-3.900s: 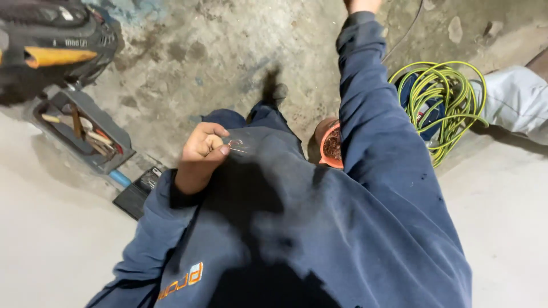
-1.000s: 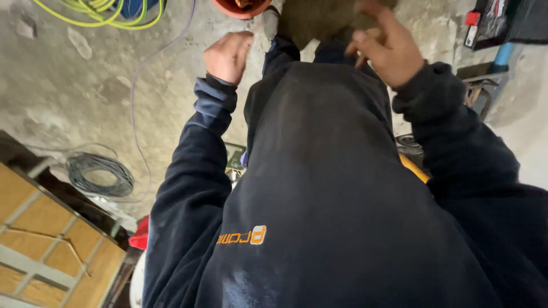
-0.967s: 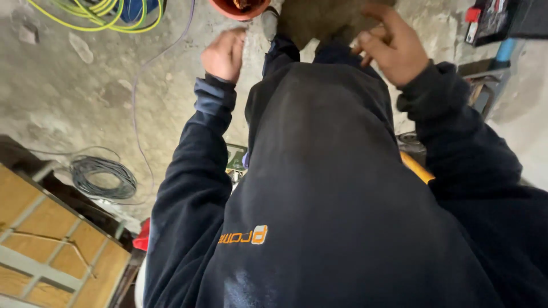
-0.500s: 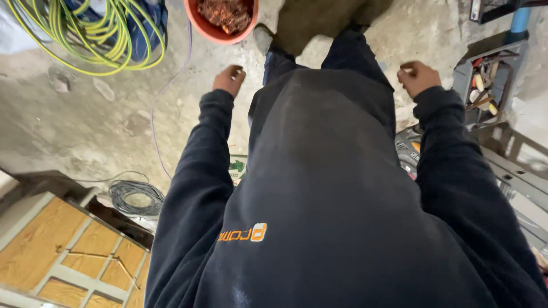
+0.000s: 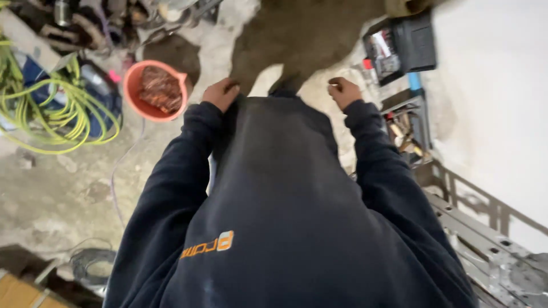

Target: Stripping insulation from electrical wires using pliers at a workbench.

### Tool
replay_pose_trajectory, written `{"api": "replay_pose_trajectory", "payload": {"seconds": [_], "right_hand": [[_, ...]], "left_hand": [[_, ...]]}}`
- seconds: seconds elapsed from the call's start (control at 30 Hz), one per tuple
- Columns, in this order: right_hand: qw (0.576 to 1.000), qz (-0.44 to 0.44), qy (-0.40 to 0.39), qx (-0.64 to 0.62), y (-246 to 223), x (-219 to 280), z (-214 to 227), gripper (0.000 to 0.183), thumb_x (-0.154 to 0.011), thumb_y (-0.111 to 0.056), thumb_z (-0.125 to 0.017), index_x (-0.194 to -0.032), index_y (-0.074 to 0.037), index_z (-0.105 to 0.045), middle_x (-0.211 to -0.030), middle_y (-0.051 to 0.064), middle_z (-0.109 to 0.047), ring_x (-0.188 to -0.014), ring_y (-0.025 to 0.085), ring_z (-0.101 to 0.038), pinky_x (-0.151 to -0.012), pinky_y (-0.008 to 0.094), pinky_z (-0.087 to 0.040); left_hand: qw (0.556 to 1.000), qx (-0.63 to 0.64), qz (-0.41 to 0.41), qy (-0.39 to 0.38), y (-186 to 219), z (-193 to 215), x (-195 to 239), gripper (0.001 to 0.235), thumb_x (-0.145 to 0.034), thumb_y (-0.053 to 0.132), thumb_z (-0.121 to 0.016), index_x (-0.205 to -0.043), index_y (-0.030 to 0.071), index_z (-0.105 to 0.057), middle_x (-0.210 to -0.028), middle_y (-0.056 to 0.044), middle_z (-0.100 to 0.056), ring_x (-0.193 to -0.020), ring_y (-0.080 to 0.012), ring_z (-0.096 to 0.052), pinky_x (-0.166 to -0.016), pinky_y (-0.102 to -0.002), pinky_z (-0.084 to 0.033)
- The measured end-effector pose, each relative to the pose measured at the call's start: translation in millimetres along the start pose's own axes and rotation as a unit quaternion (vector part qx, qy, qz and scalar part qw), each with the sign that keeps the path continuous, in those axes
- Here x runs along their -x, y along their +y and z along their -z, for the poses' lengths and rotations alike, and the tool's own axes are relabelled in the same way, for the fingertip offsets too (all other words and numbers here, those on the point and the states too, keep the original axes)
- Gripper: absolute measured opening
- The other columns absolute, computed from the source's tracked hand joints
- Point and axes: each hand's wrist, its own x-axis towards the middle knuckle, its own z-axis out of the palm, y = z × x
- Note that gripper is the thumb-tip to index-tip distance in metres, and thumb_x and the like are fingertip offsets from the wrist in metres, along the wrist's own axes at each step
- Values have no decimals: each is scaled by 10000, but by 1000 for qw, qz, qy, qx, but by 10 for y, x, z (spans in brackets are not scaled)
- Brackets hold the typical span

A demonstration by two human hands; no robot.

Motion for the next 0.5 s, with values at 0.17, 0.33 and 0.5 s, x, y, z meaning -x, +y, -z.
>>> {"api": "replay_pose_trajectory", "payload": {"seconds": [0.17,0.33,0.5], "right_hand": [[999,25,-13,-14,-292,-560,326,361,-942,-358,-650,-1183,-95,-704,-867,104,-762,-773,237,-741,-741,369,-569],[995,95,9,3,-404,-982,317,347,-969,-371,-686,-1167,-88,-718,-944,151,-751,-871,285,-726,-776,390,-562],[989,118,-49,-72,-970,-1363,870,380,-950,-337,-679,-1257,-114,-683,-1020,120,-751,-910,237,-741,-817,358,-569]], "left_hand": [[992,-17,-99,-76,1308,-42,-443,357,-978,381,-633,-1213,122,-705,-1116,-147,-743,-1013,-331,-714,-872,-421,-552],[985,-44,-113,-125,1631,2,-914,362,-983,385,-634,-1231,128,-697,-1095,-147,-744,-1002,-331,-712,-865,-422,-550],[986,-44,-125,-99,2381,333,-1710,362,-953,378,-655,-1220,138,-703,-1064,-136,-750,-960,-301,-732,-850,-395,-562]]}}
